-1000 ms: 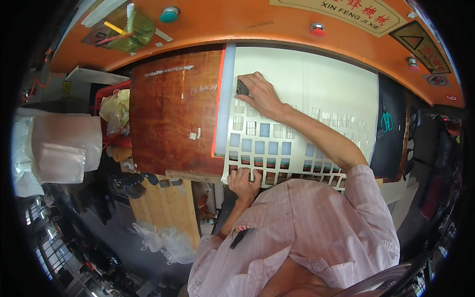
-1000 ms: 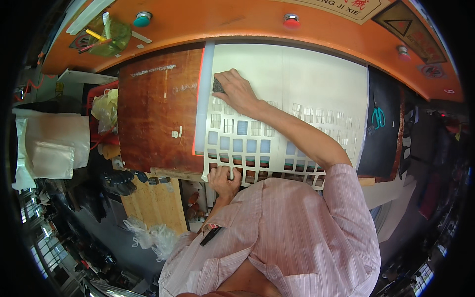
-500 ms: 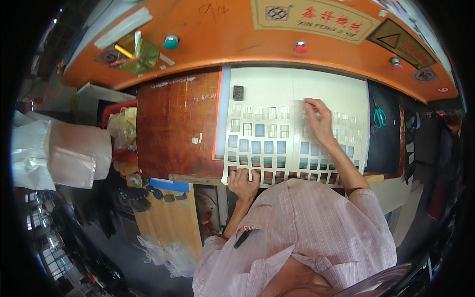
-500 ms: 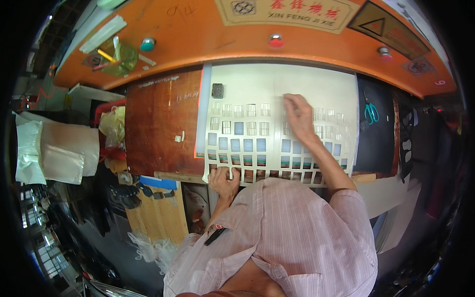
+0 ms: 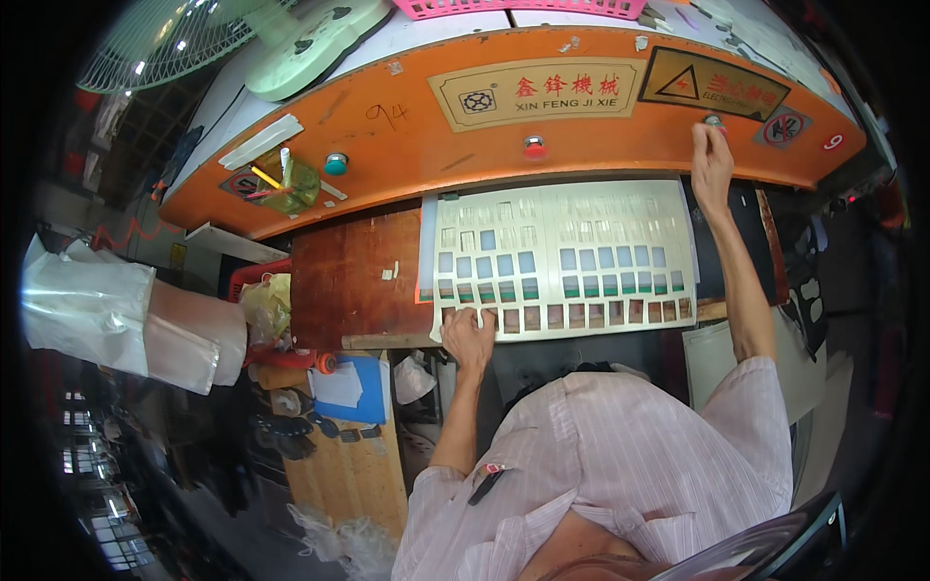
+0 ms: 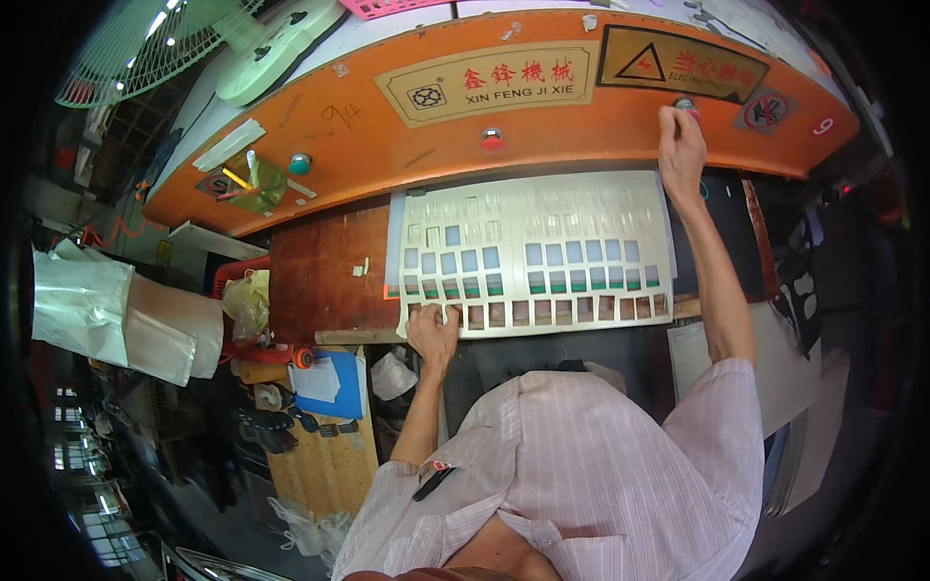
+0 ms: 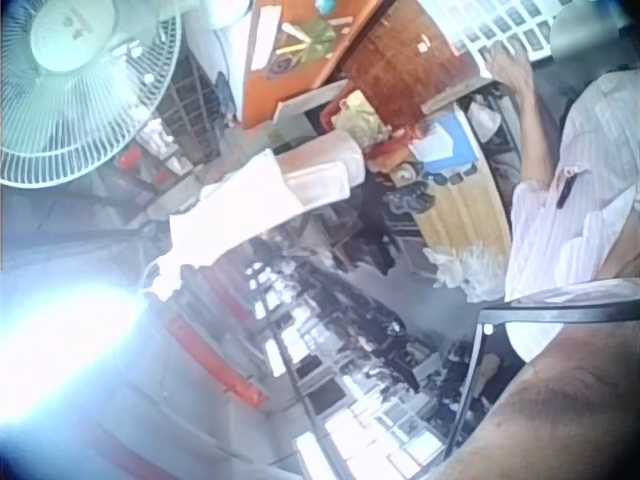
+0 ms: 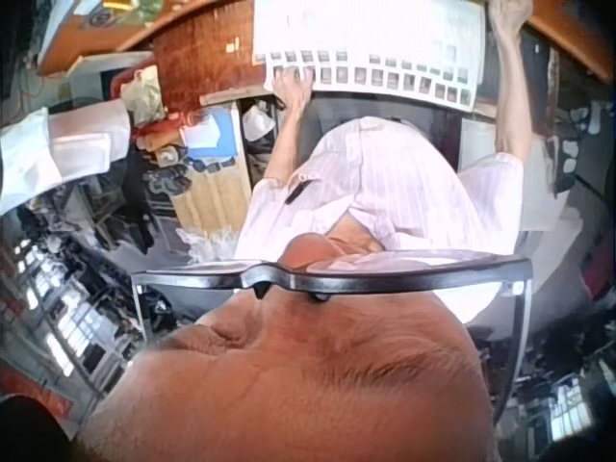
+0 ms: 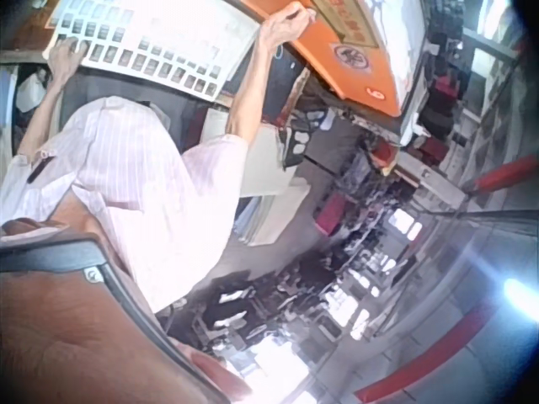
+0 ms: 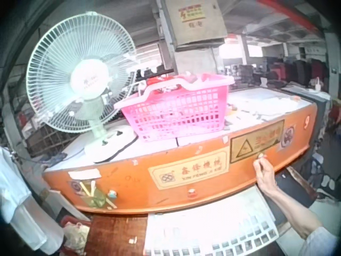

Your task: The person opens a plastic bag and removes small white components, then repeatedly places them into a white grid tray on an orange machine. The person handles the components one at a time and arranges them in the tray slots.

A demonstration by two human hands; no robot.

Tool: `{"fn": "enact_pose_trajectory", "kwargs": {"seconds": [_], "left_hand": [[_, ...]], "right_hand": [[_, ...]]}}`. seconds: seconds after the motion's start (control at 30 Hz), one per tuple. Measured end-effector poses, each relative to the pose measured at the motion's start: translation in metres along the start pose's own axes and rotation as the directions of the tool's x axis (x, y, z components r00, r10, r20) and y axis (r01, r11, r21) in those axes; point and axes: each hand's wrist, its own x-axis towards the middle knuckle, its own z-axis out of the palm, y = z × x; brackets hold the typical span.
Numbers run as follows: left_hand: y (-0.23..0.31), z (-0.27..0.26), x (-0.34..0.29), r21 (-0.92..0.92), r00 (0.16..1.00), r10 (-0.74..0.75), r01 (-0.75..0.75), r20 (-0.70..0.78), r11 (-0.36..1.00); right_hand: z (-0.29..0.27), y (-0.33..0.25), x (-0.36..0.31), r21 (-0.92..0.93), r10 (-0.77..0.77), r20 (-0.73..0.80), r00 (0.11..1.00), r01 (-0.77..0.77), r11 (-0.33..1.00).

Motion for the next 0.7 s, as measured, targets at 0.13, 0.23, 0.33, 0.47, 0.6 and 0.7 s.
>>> {"fn": "enact_pose_trajectory", "kwargs": {"seconds": [0.13, 0.23, 0.33, 0.47, 0.6, 0.7], "left_hand": [[-0.005, 0.001, 0.004, -0.018, 0.999, 0.03, -0.031, -0.022, 0.999], [-0.006, 0.003, 0.003, 0.01, 0.993, 0.083, -0.082, -0.082, 0.997], [-0.005, 0.003, 0.002, 0.004, 0.989, 0.102, -0.103, -0.11, 0.995], [0.0, -0.001, 0.005, 0.011, 0.99, 0.094, -0.093, -0.108, 0.996], [0.004, -0.003, 0.006, -0.003, 0.991, 0.07, -0.07, -0.117, 0.998], [0.003, -0.003, 0.005, -0.006, 0.991, 0.069, -0.071, -0.115, 0.997]], "right_hand": [[-0.031, -0.018, -0.024, 0.003, 0.063, 0.084, 0.994, -0.064, 0.998], [-0.058, -0.02, -0.073, 0.004, 0.164, 0.103, 0.981, -0.165, 0.986], [-0.079, -0.013, -0.125, -0.078, 0.279, 0.08, 0.957, -0.273, 0.959], [-0.103, 0.004, -0.179, -0.151, 0.45, 0.017, 0.893, -0.443, 0.884], [-0.118, 0.015, -0.225, -0.167, 0.609, -0.017, 0.793, -0.603, 0.78], [-0.12, 0.017, -0.244, -0.173, 0.621, 0.032, 0.783, -0.608, 0.775]]}}
